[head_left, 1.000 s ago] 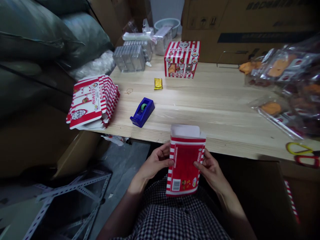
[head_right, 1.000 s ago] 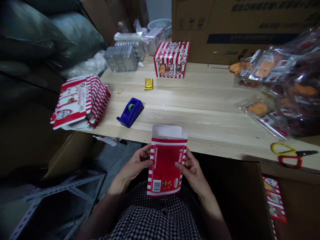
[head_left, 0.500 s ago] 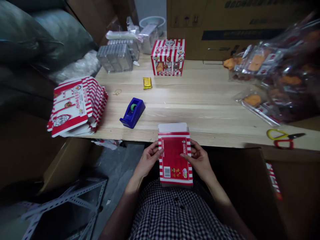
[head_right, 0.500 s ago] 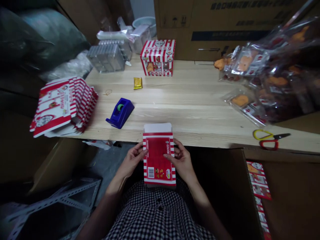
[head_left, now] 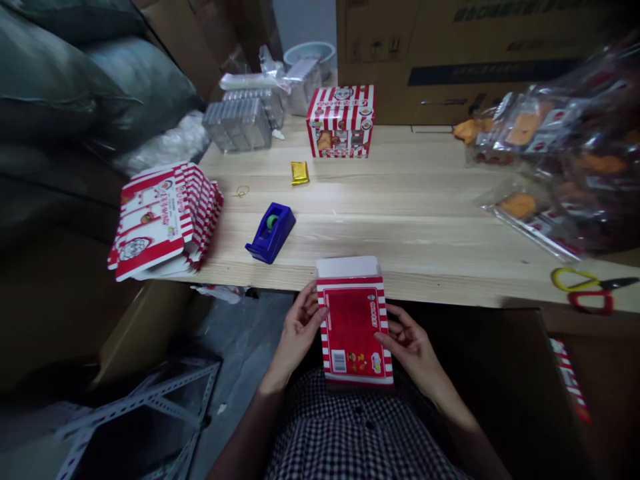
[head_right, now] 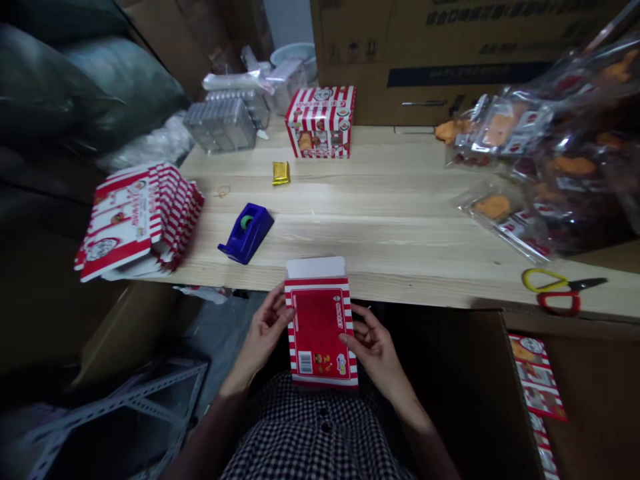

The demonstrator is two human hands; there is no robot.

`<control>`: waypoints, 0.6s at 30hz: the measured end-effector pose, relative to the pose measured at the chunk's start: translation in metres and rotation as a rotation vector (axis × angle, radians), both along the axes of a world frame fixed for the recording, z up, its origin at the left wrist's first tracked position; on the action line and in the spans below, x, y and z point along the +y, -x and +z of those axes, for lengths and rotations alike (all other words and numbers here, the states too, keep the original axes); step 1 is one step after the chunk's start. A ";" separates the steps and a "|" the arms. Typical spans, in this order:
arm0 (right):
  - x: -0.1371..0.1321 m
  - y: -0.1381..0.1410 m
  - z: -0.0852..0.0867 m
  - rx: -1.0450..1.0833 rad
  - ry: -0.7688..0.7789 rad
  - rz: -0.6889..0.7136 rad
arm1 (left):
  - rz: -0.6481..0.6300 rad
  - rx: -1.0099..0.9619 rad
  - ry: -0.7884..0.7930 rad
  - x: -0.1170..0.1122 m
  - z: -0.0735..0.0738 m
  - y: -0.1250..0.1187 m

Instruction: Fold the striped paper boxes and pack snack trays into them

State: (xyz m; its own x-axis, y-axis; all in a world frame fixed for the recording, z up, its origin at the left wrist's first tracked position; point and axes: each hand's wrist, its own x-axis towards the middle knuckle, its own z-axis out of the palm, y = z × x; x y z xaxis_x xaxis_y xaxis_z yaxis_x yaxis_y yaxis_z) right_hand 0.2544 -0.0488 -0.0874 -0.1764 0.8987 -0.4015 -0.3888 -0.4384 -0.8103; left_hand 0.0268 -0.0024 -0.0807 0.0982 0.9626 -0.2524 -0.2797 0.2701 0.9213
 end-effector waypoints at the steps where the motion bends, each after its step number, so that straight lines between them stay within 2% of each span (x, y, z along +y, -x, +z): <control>1: -0.001 0.000 -0.003 -0.005 -0.003 0.010 | 0.067 0.026 -0.049 0.002 0.002 -0.001; 3: -0.002 0.002 -0.006 -0.021 -0.018 0.013 | 0.155 0.063 -0.122 0.006 0.006 -0.001; 6: 0.002 0.006 -0.004 -0.067 -0.061 -0.041 | 0.155 0.069 -0.144 0.009 0.010 -0.001; 11: 0.019 0.015 0.017 -0.210 -0.284 -0.259 | 0.149 0.109 -0.164 0.008 0.015 -0.001; 14: 0.031 0.021 0.028 -0.242 -0.324 -0.254 | 0.145 0.104 -0.187 0.007 0.023 0.001; 18: 0.040 0.026 0.037 -0.158 -0.341 -0.239 | 0.095 0.115 -0.214 0.006 0.037 0.005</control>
